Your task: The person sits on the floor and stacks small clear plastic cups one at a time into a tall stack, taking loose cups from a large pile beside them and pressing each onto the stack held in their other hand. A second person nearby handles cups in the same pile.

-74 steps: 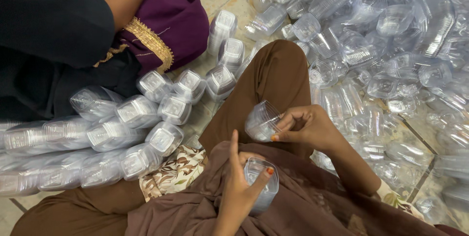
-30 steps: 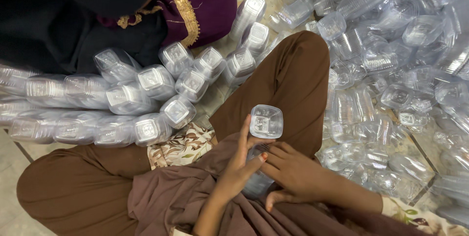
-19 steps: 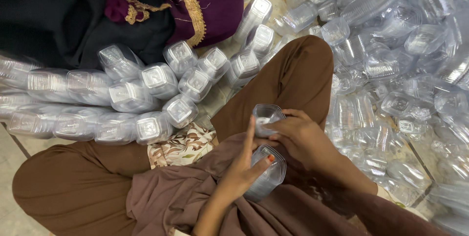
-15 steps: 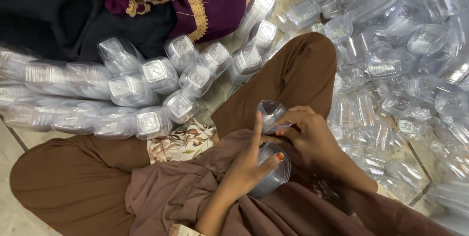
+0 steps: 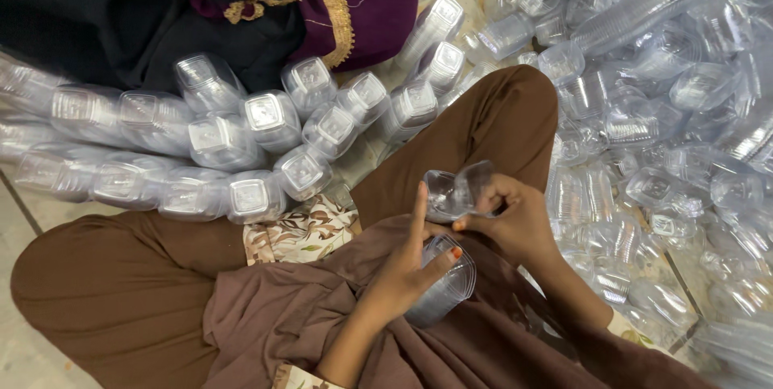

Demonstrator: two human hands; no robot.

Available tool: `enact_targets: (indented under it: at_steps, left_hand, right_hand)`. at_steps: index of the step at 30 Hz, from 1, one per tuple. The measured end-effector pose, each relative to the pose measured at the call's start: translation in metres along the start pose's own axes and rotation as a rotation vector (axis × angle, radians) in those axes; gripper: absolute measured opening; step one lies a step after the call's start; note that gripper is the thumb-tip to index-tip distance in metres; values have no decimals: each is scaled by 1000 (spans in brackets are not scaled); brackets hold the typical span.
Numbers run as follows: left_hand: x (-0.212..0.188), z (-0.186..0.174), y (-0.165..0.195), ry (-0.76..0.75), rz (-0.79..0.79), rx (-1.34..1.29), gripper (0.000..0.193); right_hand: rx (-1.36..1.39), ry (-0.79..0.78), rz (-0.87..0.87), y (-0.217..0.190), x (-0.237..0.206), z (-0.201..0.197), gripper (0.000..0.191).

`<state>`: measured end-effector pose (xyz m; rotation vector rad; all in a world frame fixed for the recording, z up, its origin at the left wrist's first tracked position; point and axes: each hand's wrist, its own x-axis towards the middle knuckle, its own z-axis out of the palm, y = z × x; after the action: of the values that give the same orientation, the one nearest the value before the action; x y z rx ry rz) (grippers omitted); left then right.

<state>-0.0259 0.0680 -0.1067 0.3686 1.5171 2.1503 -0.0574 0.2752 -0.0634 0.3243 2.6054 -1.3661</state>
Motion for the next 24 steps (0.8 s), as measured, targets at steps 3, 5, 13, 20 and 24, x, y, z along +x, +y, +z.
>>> enact_targets:
  at_steps: [3,5,13,20,24]
  left_hand:
    - [1,-3,-5,-13,-31,-3,109]
    - [2,-5,-8,-25,-18,-9,107]
    - [-6,-15,-19,-42,-84,-95,100]
    - [-5,-16,-20,-141,-107,-322,121]
    - [-10,-20,-19,-128,17,-241,119]
  right_hand:
    - [114,33,-168,1,-3,-6,24]
    - [179,-10,-386,-1,-10,-12,21]
    - [-107,-676,-785,0,-36,-26,9]
    - [179,-508,-742,45,-54,23,29]
    - [29,-475,-866,64,-63,36,37]
